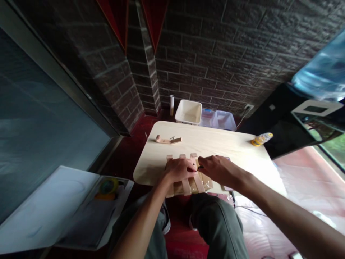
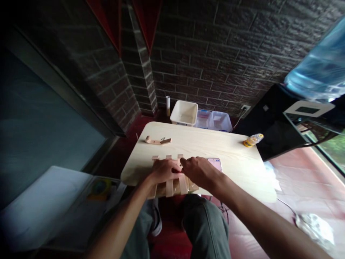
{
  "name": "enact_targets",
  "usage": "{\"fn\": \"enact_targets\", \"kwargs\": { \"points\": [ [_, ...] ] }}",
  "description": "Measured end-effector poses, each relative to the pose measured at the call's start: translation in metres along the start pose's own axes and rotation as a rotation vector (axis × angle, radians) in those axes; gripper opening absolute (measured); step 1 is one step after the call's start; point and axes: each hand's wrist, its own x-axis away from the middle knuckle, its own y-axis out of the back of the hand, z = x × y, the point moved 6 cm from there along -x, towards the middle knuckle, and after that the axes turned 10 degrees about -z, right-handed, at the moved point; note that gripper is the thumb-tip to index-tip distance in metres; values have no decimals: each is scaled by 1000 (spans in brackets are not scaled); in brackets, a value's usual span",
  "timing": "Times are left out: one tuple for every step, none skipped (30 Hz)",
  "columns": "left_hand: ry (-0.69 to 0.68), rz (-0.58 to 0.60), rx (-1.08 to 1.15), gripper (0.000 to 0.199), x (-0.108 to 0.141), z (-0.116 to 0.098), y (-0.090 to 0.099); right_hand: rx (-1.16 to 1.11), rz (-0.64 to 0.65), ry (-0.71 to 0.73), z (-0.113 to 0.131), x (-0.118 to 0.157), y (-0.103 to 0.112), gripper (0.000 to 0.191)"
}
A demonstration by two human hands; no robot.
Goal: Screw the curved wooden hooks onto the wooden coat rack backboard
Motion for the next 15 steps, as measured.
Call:
{"fn": "enact_targets", "kwargs": {
  "points": [
    [0, 0, -14, 16, 1, -1, 0, 26, 13, 13, 3, -2, 2, 16],
    [8, 5, -27, 15, 1, -1, 0, 45, 20, 32, 7, -3, 3, 18],
    [25, 1, -41, 14, 2, -1, 1, 58, 24, 43, 10, -4, 3, 21],
    [41, 11, -59, 12, 3, 0, 1, 53, 23, 50, 12, -4, 2, 25],
    [46, 18, -67, 11, 3, -1, 1, 56, 8, 39, 13, -4, 0, 28],
    [33, 22, -64, 13, 4, -2, 2, 48, 4, 13, 12, -5, -2, 27],
    [20, 27, -47, 16, 4, -4, 2, 48, -6, 6, 12, -5, -5, 25],
    [4, 27, -22, 19, 5, -6, 2, 47, -11, 0, 11, -5, -8, 23],
    [-7, 19, 10, 20, 5, -9, 3, 27, -10, -27, 10, -5, -12, 24],
    [-16, 25, 8, 21, 5, -11, 4, 15, -4, -51, 8, -6, -15, 24],
    [-24, 31, -1, 22, 6, -14, 5, 17, -10, -63, 8, -7, -17, 25],
    [-30, 32, -14, 24, 7, -17, 6, 19, -21, -70, 8, -8, -19, 25],
    [-32, 32, -25, 24, 8, -20, 7, 15, -29, -73, 8, -9, -20, 24],
    [-30, 31, -38, 23, 9, -23, 8, 11, -40, -75, 9, -10, -21, 22],
    [-26, 28, -50, 22, 11, -26, 9, 8, -51, -77, 11, -11, -21, 22]
  ]
}}
